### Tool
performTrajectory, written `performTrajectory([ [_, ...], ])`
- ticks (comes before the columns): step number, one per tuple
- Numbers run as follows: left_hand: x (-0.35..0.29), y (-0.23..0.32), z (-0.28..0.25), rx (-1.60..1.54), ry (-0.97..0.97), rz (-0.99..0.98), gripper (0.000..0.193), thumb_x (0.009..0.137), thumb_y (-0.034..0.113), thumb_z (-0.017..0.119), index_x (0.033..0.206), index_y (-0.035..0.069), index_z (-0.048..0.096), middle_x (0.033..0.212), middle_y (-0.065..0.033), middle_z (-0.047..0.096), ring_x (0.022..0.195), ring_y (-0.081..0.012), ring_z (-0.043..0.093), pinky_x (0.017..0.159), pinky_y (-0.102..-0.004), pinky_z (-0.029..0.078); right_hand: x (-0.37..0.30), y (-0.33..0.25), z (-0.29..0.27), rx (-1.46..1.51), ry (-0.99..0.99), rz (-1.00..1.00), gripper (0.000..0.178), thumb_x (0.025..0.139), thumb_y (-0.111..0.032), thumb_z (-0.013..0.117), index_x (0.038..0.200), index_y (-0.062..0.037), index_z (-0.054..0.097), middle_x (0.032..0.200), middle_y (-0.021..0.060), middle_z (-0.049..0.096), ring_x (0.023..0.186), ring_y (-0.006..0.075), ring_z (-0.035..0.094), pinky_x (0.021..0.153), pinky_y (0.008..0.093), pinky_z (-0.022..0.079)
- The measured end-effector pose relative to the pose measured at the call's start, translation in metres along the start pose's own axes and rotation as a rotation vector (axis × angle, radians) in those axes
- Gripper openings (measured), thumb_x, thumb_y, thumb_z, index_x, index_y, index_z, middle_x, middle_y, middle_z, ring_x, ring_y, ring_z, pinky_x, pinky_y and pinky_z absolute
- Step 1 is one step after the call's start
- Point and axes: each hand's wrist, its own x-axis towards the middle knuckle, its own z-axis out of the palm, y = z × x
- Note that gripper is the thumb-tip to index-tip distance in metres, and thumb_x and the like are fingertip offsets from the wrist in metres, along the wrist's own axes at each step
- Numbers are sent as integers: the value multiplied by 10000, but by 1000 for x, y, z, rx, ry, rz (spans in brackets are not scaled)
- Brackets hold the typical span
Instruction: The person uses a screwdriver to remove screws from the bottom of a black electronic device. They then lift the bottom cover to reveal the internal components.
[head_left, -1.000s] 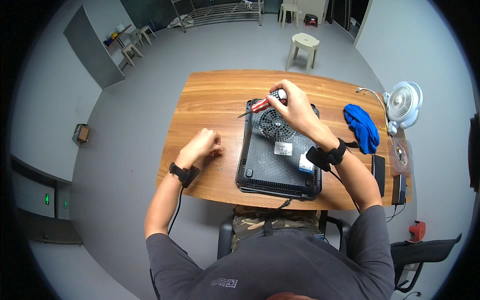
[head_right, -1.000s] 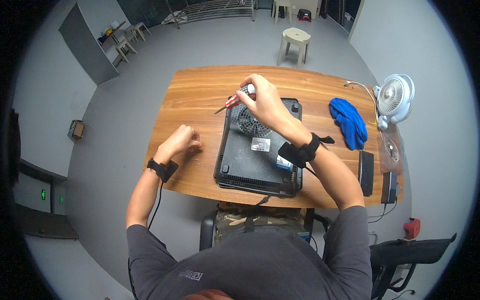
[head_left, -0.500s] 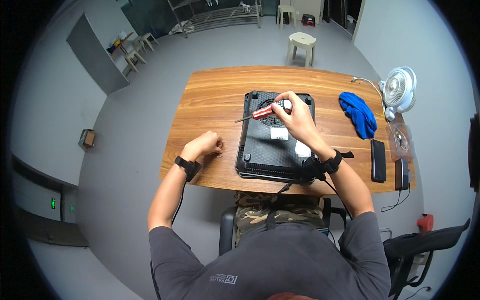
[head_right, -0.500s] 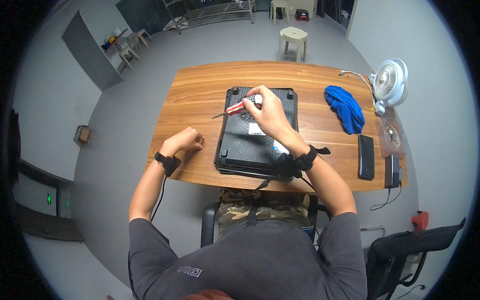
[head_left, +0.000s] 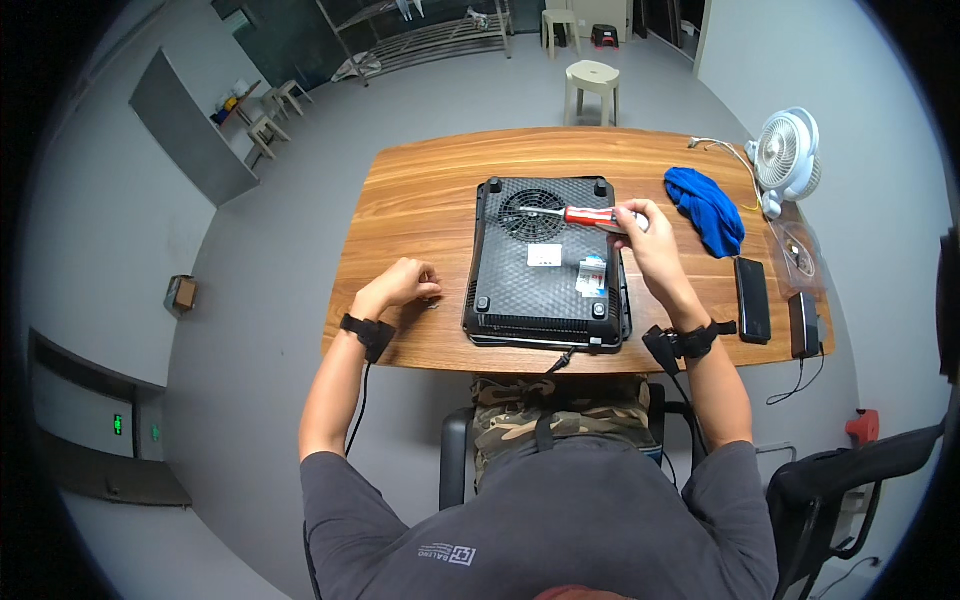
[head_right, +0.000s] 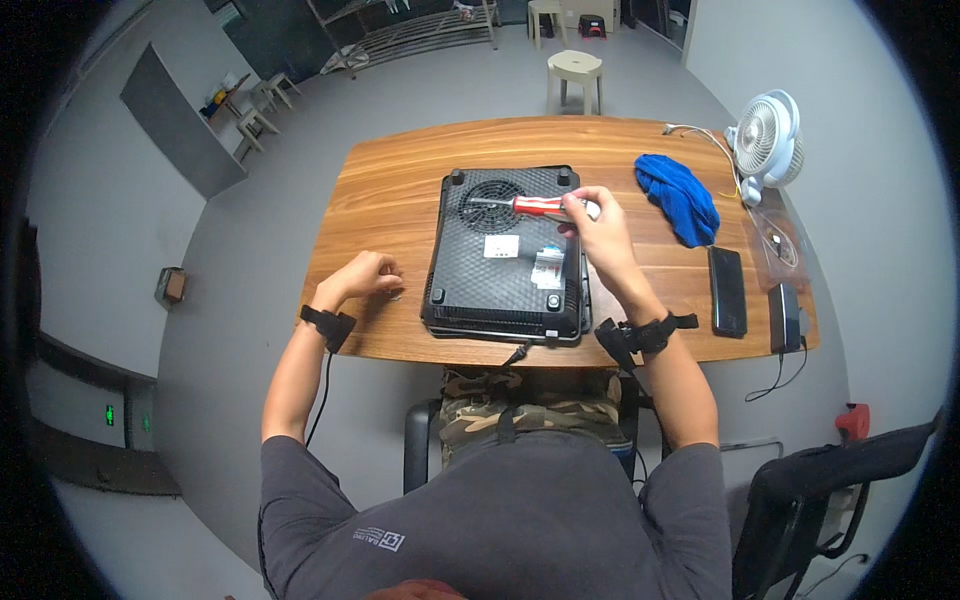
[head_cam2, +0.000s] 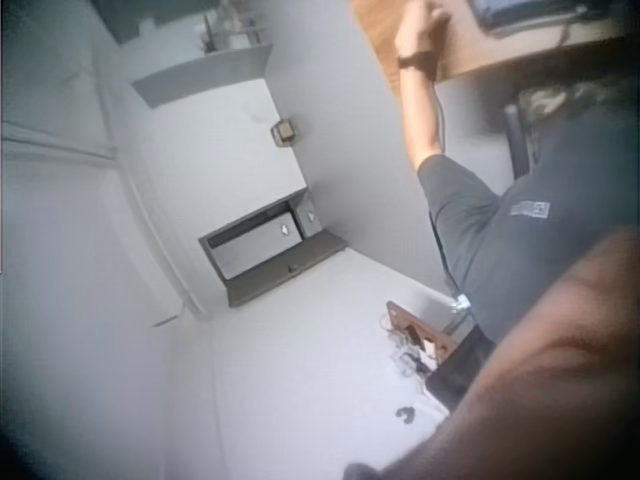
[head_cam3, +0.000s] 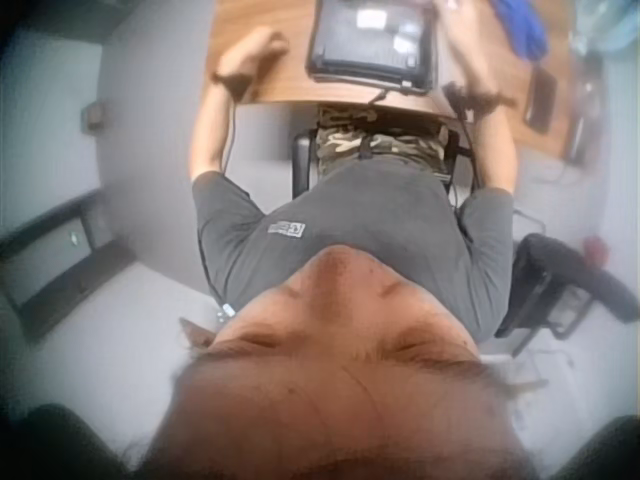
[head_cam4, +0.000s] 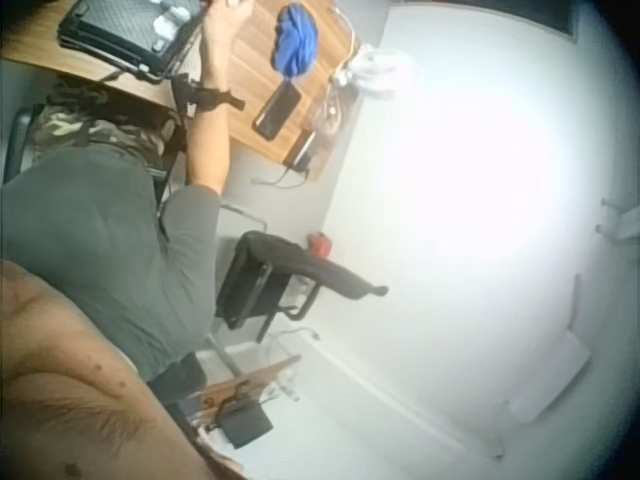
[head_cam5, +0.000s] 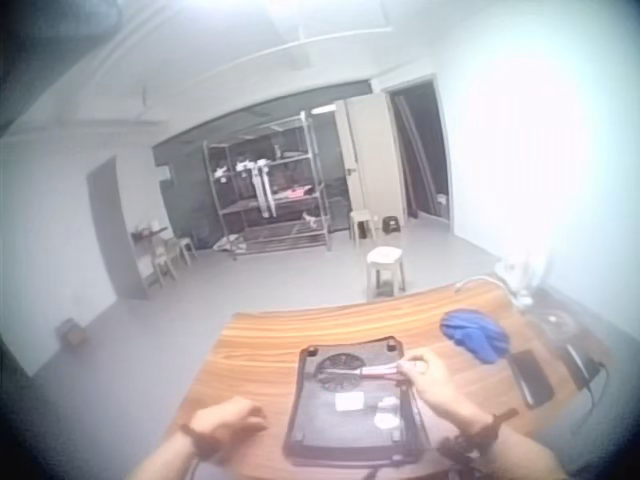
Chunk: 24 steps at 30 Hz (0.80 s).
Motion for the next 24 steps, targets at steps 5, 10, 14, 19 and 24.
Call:
performTrajectory([
  [5, -6, 36, -11, -11, 167, -24, 220, 967, 207, 711, 995, -11, 725, 785, -145, 720, 720, -242, 676, 698, -383, 549, -15, -3, -32, 205, 70, 133, 283, 1078, -222, 600, 1166, 28, 499, 1032, 142, 692, 812, 168, 695, 715, 266, 567],
  [10, -1, 66, 5, -26, 322, 129, 260, 950, 198, 725, 1102, -11, 695, 1004, -149, 710, 778, -249, 685, 757, -384, 551, -26, 12, -55, 216, 14, 175, 230, 1097, -207, 550, 1143, -39, 400, 1053, 140, 667, 847, 168, 675, 751, 274, 565],
  [14, -3, 99, 25, 11, 379, 196, 422, 950, 214, 728, 1309, 21, 620, 1323, -182, 591, 1123, -328, 647, 953, -419, 534, -35, 29, -67, 59, 6, 178, 181, 1096, -158, 524, 1234, -108, 418, 980, 64, 582, 852, 136, 606, 767, 294, 520],
  [19, -3, 128, 48, -20, 365, 195, 584, 941, 248, 745, 1448, 42, 541, 1522, -241, 451, 1409, -426, 469, 1157, -476, 419, -34, 95, -99, -290, -9, -25, 181, 1097, -129, 515, 1273, -124, 472, 972, 7, 515, 813, 73, 497, 735, 246, 433],
  [24, 3, 126, 63, -29, 379, 149, 637, 929, 297, 763, 1461, 37, 530, 1562, -307, 387, 1430, -488, 416, 1169, -521, 402, -45, 106, -102, -668, 144, -49, 226, 1038, -140, 567, 1257, -97, 531, 1188, 184, 562, 1132, 311, 509, 1036, 424, 407],
])
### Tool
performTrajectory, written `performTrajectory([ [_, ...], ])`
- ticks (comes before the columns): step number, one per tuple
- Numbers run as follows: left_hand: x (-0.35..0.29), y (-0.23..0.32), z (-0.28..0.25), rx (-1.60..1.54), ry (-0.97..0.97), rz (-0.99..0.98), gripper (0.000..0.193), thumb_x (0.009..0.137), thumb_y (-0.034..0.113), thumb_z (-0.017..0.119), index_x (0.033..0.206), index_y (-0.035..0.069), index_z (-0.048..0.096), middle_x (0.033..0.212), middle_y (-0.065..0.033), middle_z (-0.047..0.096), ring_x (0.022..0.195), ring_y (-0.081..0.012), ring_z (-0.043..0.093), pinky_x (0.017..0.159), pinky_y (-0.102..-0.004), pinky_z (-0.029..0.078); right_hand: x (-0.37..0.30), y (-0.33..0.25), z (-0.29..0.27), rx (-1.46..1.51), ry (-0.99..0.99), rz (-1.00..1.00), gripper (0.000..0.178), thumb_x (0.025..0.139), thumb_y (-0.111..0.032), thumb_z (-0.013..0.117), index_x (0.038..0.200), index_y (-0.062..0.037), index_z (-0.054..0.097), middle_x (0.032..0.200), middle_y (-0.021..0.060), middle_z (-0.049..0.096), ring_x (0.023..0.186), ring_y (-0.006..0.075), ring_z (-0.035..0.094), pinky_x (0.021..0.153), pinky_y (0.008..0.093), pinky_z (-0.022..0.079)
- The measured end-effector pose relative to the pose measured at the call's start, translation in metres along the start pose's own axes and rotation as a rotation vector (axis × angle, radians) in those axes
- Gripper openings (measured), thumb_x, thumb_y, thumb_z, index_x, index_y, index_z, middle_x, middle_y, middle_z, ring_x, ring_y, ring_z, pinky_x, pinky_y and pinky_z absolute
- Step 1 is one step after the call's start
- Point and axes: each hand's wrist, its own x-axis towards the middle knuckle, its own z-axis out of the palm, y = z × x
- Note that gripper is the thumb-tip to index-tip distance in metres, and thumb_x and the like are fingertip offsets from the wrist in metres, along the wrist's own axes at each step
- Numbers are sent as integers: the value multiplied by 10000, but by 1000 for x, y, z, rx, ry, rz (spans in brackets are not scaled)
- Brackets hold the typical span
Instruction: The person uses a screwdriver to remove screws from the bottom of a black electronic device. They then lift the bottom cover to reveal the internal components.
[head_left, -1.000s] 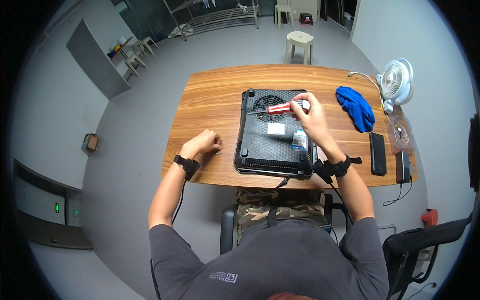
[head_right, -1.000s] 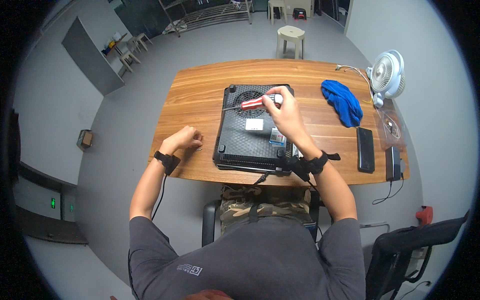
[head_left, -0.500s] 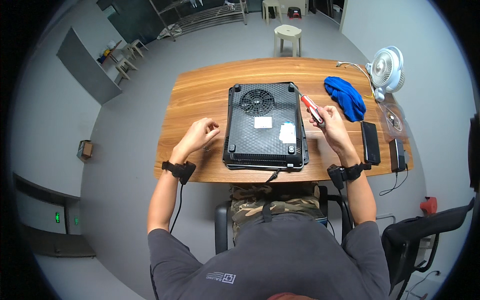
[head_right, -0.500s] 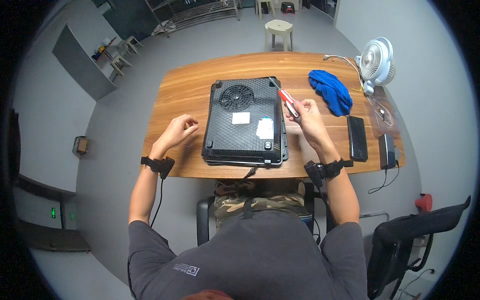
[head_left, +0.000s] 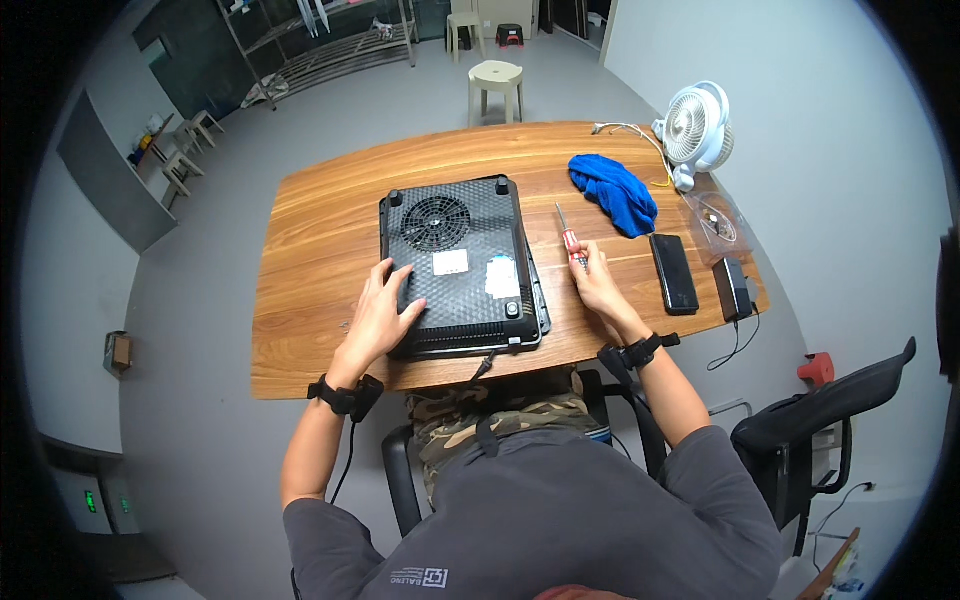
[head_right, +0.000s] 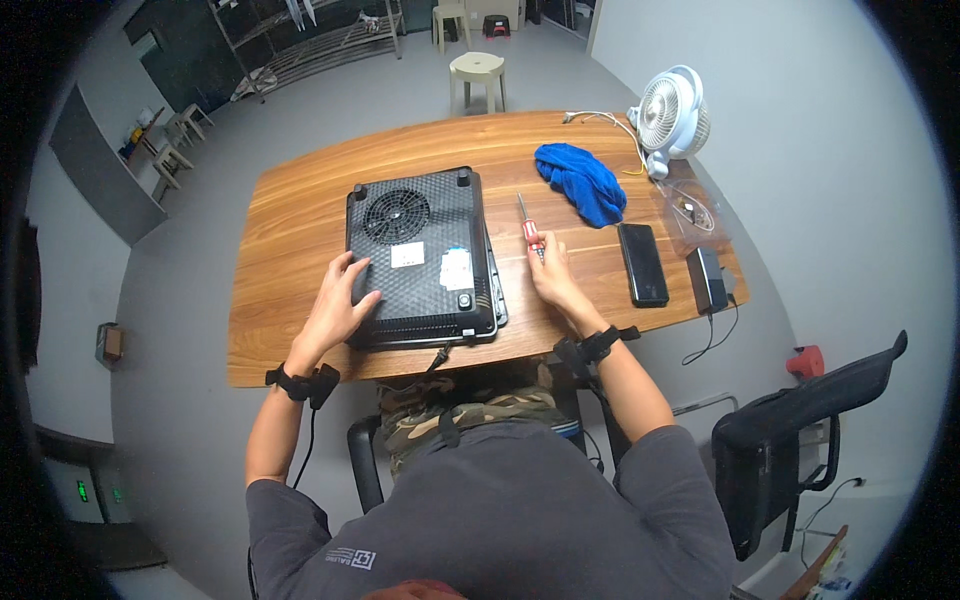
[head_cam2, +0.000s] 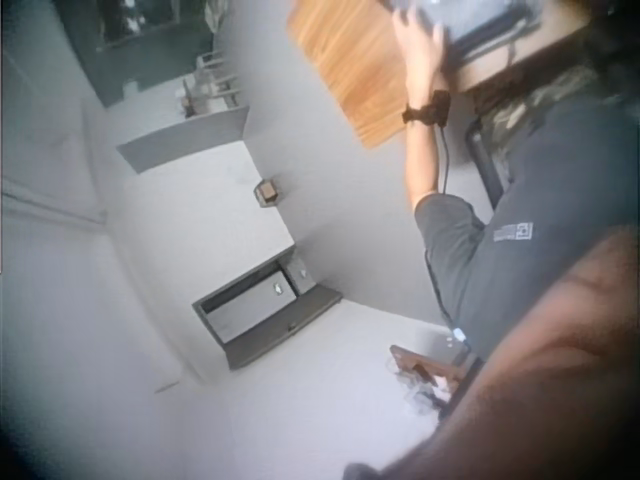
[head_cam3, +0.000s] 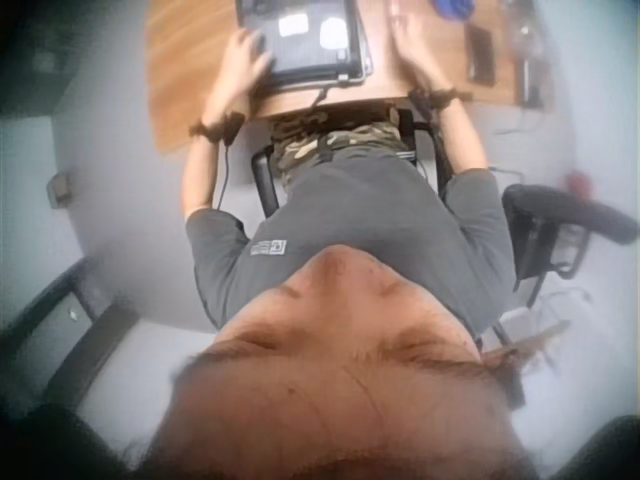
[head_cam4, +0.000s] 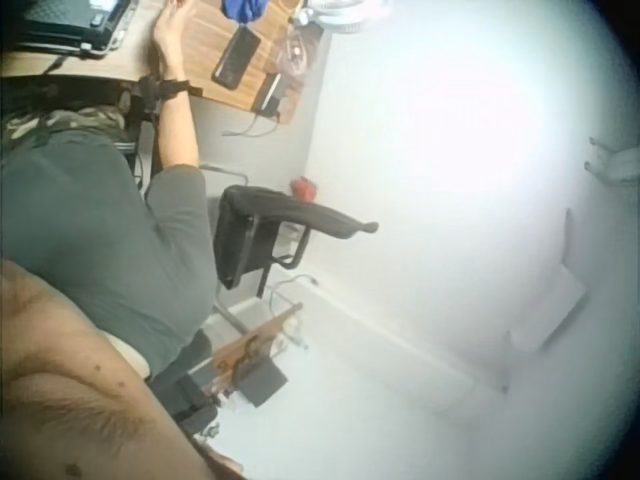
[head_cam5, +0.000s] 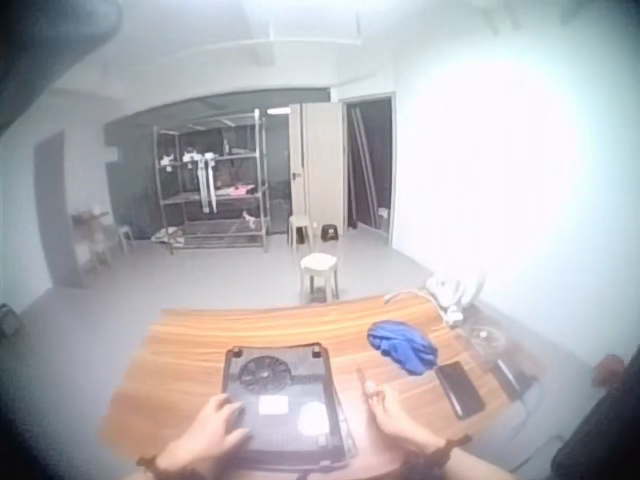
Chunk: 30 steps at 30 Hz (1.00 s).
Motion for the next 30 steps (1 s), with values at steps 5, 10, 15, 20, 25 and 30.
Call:
performTrajectory([
  [5, -7, -2, 8, 97, -46, -9, 674, 932, 323, 755, 1495, 55, 500, 1596, -310, 341, 1470, -495, 359, 1200, -532, 359, 1, 6, 0, -127, 41, -20, 233, 1033, -163, 569, 1256, -105, 534, 1188, 218, 570, 1139, 381, 513, 1030, 476, 405],
  [10, -8, -2, 6, 125, -86, -11, 707, 949, 363, 729, 1529, 66, 455, 1615, -315, 303, 1487, -483, 327, 1205, -553, 340, 10, 13, -3, -231, -7, 37, 258, 1034, -189, 588, 1274, -114, 529, 1208, 243, 534, 1160, 395, 482, 1045, 484, 385],
  [15, -8, -13, 19, 165, -87, 32, 711, 989, 387, 670, 1570, 87, 392, 1640, -308, 242, 1512, -482, 268, 1217, -575, 297, 12, 30, 2, -353, -5, 90, 332, 999, -242, 622, 1302, -172, 504, 1293, 245, 457, 1198, 462, 470, 1030, 596, 399],
  [20, -11, -14, 20, 129, -164, -8, 724, 1029, 379, 613, 1618, 94, 302, 1673, -317, 110, 1550, -498, 155, 1227, -604, 251, 11, 22, 2, -371, -29, 134, 365, 1001, -265, 629, 1324, -182, 481, 1313, 248, 437, 1226, 469, 463, 1023, 625, 402],
  [25, -13, -14, 18, 90, -150, 0, 712, 1036, 360, 607, 1621, 100, 294, 1672, -314, 117, 1549, -499, 153, 1228, -600, 244, 11, 14, 1, -362, -40, 134, 368, 996, -206, 618, 1321, -110, 475, 1277, 259, 482, 1189, 431, 451, 1045, 549, 363],
  [30, -14, -7, 14, 80, -175, -17, 708, 1039, 365, 608, 1617, 87, 309, 1677, -317, 100, 1557, -496, 129, 1224, -609, 237, 13, 13, 0, -334, -88, 118, 369, 988, -172, 603, 1313, -65, 464, 1275, 244, 519, 1199, 385, 425, 1059, 493, 327],
])
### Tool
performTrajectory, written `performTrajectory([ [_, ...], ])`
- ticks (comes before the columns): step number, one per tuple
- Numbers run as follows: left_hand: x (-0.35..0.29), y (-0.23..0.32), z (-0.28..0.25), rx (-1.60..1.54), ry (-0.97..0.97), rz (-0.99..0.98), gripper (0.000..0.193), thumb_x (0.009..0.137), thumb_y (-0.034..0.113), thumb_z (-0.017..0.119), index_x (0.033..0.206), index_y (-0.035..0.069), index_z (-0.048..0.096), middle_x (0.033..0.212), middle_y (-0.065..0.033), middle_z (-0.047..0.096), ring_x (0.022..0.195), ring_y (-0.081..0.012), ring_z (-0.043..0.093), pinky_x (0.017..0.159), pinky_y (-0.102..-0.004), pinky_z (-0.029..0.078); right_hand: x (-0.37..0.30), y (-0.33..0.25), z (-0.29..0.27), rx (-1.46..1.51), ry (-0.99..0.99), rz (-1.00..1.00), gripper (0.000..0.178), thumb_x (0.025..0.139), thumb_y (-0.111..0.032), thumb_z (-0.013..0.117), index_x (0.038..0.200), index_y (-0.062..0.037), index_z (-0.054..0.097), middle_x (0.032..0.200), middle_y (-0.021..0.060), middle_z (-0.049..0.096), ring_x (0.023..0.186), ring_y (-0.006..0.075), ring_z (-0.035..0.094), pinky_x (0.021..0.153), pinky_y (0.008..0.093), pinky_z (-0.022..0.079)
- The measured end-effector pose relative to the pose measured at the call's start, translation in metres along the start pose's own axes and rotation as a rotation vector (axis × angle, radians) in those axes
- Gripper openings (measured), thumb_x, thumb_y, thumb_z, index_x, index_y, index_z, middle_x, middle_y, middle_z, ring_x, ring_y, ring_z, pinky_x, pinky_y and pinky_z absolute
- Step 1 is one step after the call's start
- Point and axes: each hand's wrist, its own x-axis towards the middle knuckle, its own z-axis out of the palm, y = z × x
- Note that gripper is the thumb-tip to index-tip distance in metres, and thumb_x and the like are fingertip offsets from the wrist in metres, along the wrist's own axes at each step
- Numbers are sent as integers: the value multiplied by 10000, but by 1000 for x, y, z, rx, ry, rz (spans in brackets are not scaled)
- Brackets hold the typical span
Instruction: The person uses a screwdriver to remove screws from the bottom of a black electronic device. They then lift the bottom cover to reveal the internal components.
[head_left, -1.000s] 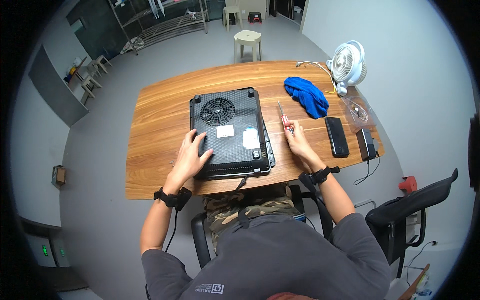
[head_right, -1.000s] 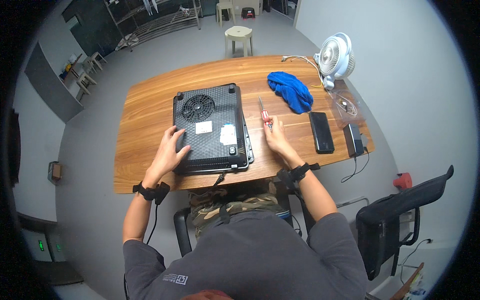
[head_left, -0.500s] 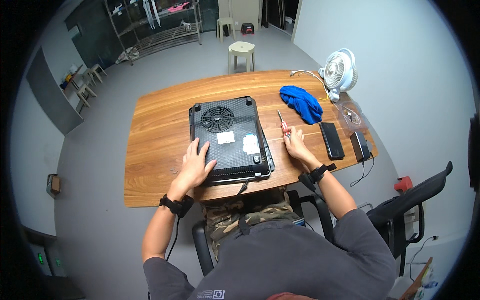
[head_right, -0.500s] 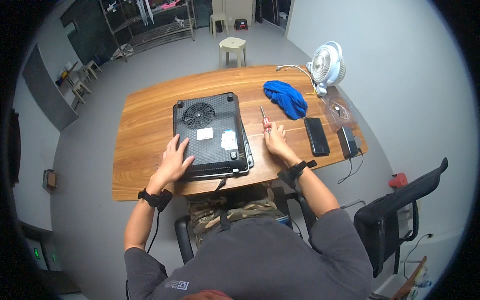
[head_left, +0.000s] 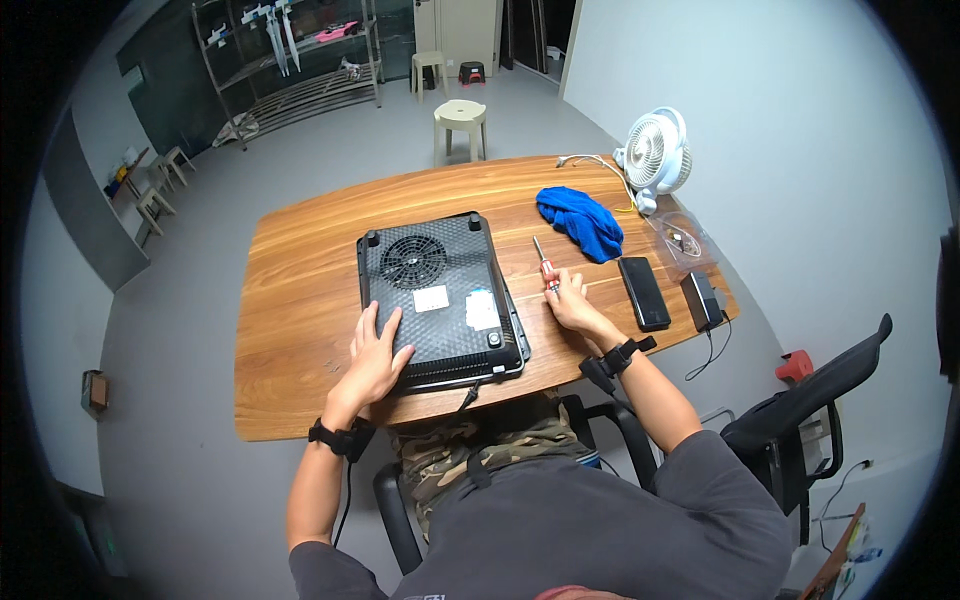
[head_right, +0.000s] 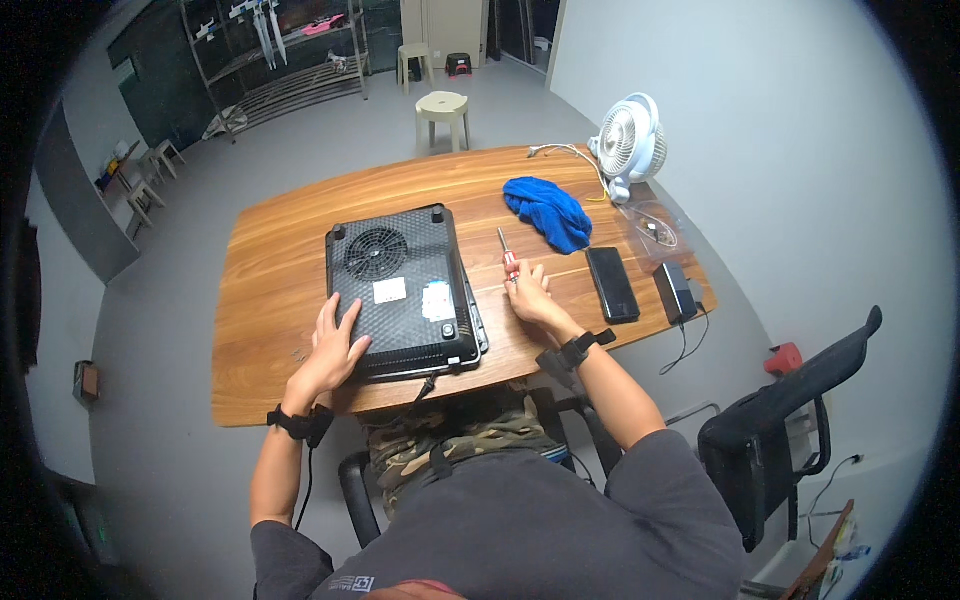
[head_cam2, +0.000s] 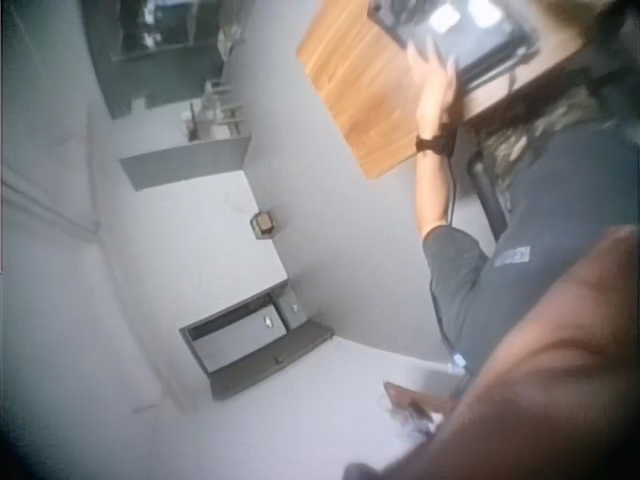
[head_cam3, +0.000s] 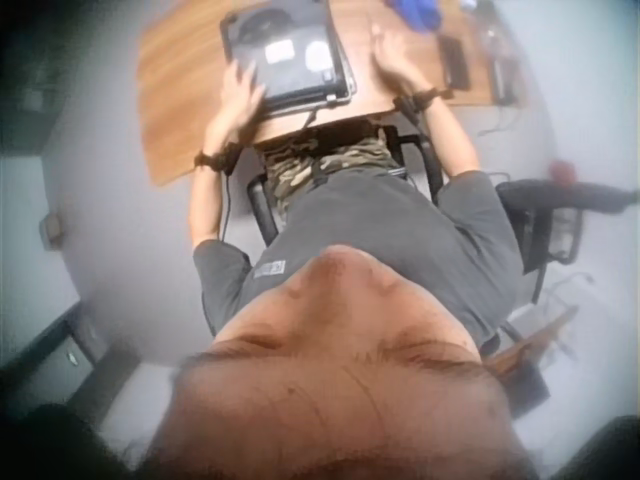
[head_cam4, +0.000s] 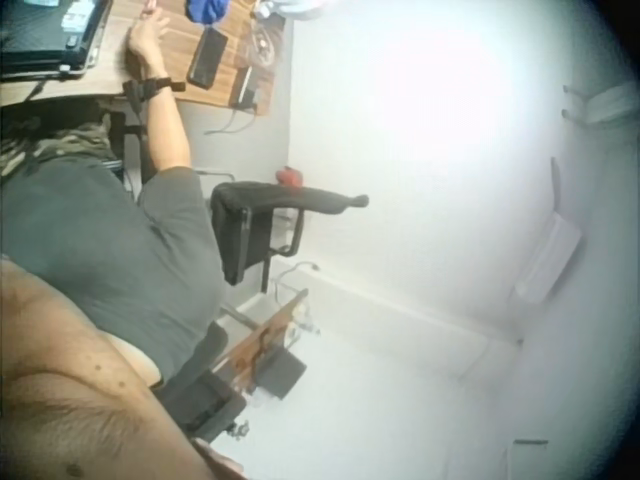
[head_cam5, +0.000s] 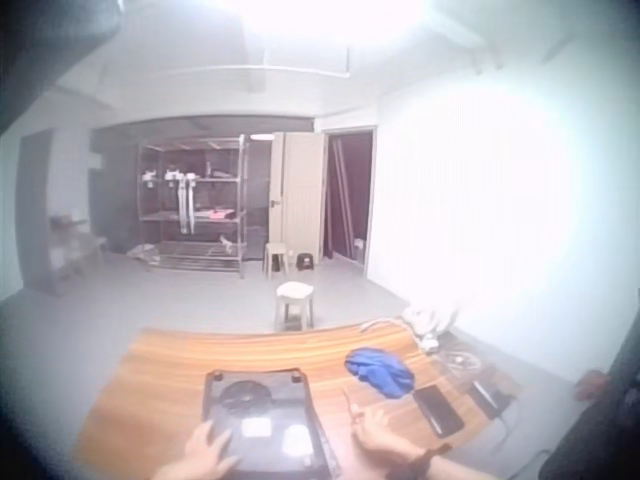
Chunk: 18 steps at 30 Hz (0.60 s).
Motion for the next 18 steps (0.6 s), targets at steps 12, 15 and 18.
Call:
performTrajectory([
  [12, -3, 1, -1, -33, 23, -4, 717, 1004, 347, 662, 1599, 94, 350, 1672, -304, 126, 1544, -497, 164, 1229, -593, 245, -2, 7, -2, 104, -1, -7, 399, 934, -218, 676, 1294, -151, 518, 1298, 230, 524, 1252, 411, 425, 1104, 518, 332],
  [15, -5, 3, -12, -173, 21, -15, 739, 987, 334, 687, 1595, 80, 353, 1673, -302, 122, 1537, -508, 181, 1233, -570, 261, -10, 0, -13, 151, -10, -81, 413, 929, -234, 690, 1304, -154, 536, 1302, 222, 525, 1249, 413, 423, 1102, 518, 336],
  [18, -10, -7, -7, -179, 145, -65, 758, 959, 293, 726, 1567, 21, 365, 1580, -305, 271, 1455, -484, 318, 1194, -549, 340, -17, -15, -20, 71, 17, -17, 482, 921, -267, 716, 1360, -172, 542, 1387, 227, 457, 1300, 427, 397, 1130, 517, 326],
])
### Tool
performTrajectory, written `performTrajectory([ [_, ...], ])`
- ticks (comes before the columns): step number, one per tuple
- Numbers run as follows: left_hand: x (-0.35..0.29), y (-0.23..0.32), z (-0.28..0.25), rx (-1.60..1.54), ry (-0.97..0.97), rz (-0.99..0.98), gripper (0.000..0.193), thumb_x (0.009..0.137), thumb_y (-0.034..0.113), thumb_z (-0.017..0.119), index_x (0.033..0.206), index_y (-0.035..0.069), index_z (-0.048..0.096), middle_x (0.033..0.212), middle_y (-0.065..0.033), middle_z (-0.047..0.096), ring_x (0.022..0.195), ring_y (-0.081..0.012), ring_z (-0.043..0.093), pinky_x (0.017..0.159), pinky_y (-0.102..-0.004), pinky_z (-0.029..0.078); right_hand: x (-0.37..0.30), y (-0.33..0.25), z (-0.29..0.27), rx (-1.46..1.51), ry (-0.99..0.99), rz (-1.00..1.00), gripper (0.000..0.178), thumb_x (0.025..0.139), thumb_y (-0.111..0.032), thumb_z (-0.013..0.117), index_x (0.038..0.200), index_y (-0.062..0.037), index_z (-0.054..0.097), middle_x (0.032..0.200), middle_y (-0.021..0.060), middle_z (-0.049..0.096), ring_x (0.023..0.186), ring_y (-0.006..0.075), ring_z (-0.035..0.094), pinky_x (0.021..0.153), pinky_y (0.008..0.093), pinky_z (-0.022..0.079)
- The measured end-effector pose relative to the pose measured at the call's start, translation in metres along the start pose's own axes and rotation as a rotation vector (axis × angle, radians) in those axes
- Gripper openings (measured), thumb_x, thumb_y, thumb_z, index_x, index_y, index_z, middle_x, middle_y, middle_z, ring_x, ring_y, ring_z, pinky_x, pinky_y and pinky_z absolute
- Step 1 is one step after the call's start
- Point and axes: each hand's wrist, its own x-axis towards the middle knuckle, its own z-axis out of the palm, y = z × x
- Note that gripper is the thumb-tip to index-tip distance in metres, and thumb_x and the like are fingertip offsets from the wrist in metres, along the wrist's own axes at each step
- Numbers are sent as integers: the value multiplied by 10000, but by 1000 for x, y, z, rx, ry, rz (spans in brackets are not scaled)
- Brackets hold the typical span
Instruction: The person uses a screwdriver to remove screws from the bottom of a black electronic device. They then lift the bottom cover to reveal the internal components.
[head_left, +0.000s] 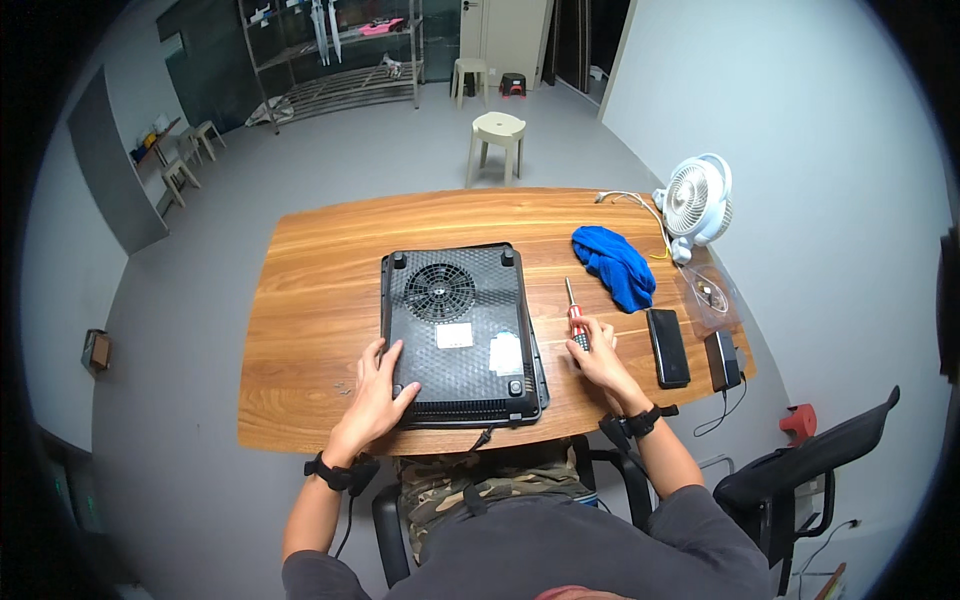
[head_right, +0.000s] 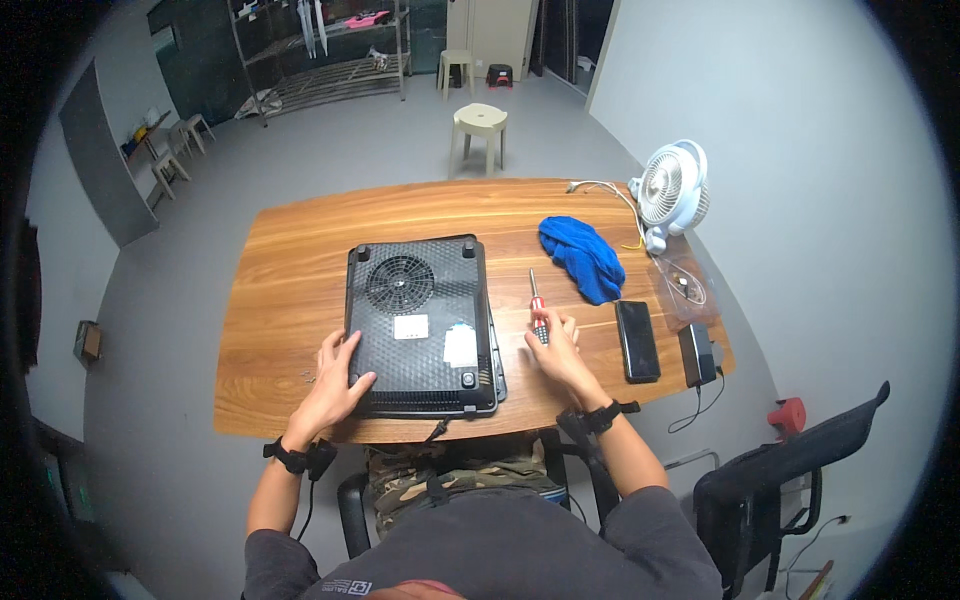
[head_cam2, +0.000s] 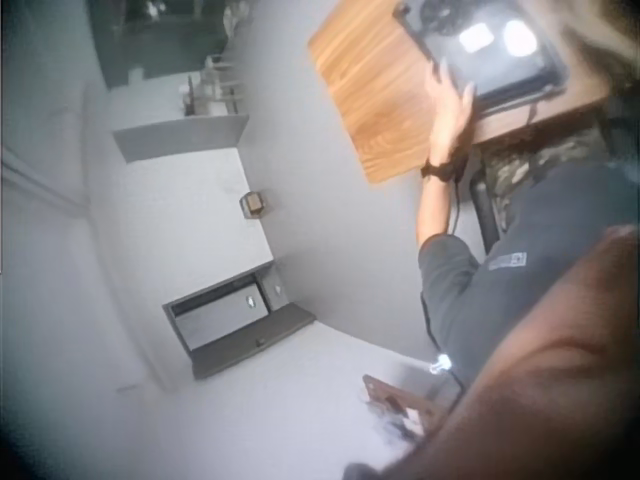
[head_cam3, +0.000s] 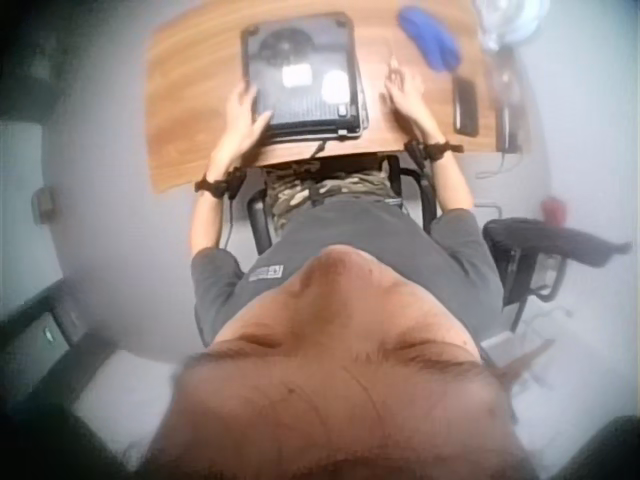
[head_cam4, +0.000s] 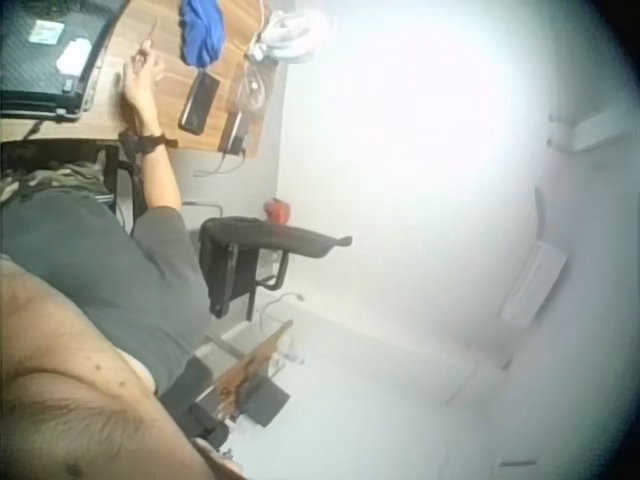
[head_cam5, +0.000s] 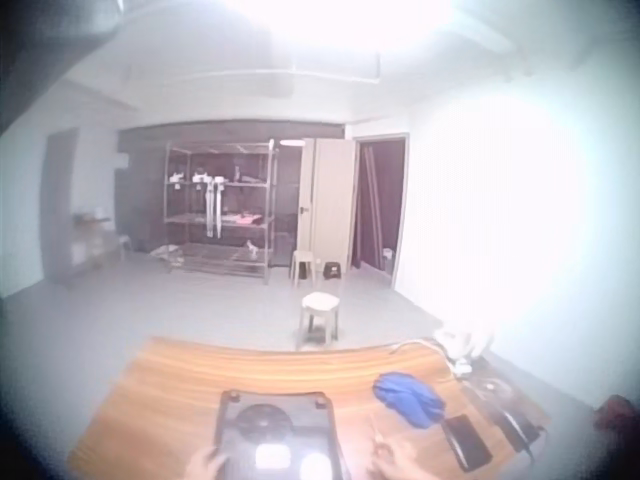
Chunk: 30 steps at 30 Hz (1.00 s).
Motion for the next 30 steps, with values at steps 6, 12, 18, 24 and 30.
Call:
performTrajectory([
  [6, -5, 7, -2, 41, 32, -119, 771, 962, 290, 717, 1570, -2, 343, 1377, -317, 467, 1285, -483, 482, 1104, -531, 433, -5, -47, -15, -62, 88, -288, 534, 911, -226, 755, 1366, -50, 538, 1421, 253, 416, 1303, 436, 433, 1118, 513, 381],
  [12, -3, 18, -6, 159, -47, -207, 786, 1007, 371, 631, 1610, 17, 272, 1306, -325, 527, 1184, -496, 558, 1029, -536, 482, 0, -76, 9, 214, -342, -132, 637, 982, -310, 714, 1432, 73, 475, 1349, 273, 473, 1155, 326, 579, 1018, 408, 493],
  [18, -3, 22, -10, 200, -69, -196, 771, 1023, 377, 587, 1618, 17, 254, 1269, -350, 545, 1104, -515, 606, 969, -553, 517, 11, -61, 24, 266, -458, -14, 820, 979, -410, 710, 1522, 108, 379, 1357, 299, 491, 1152, 304, 611, 1019, 387, 510],
  [24, -4, 11, 2, 246, -37, -152, 737, 1026, 325, 563, 1613, 0, 258, 1205, -379, 574, 1055, -534, 620, 941, -552, 533, 16, -87, 10, 864, -492, 462, 438, 1029, -303, 662, 1355, -26, 571, 1149, 68, 657, 1063, 157, 601, 913, 322, 500],
  [30, -7, 5, -2, 99, 20, -92, 676, 1036, 276, 553, 1582, -33, 305, 1250, -390, 583, 1041, -546, 631, 913, -564, 533, 34, -76, -2, 1254, -646, 594, 118, 1055, -242, 626, 1087, -133, 658, 909, -47, 648, 784, 78, 582, 734, 299, 487],
])
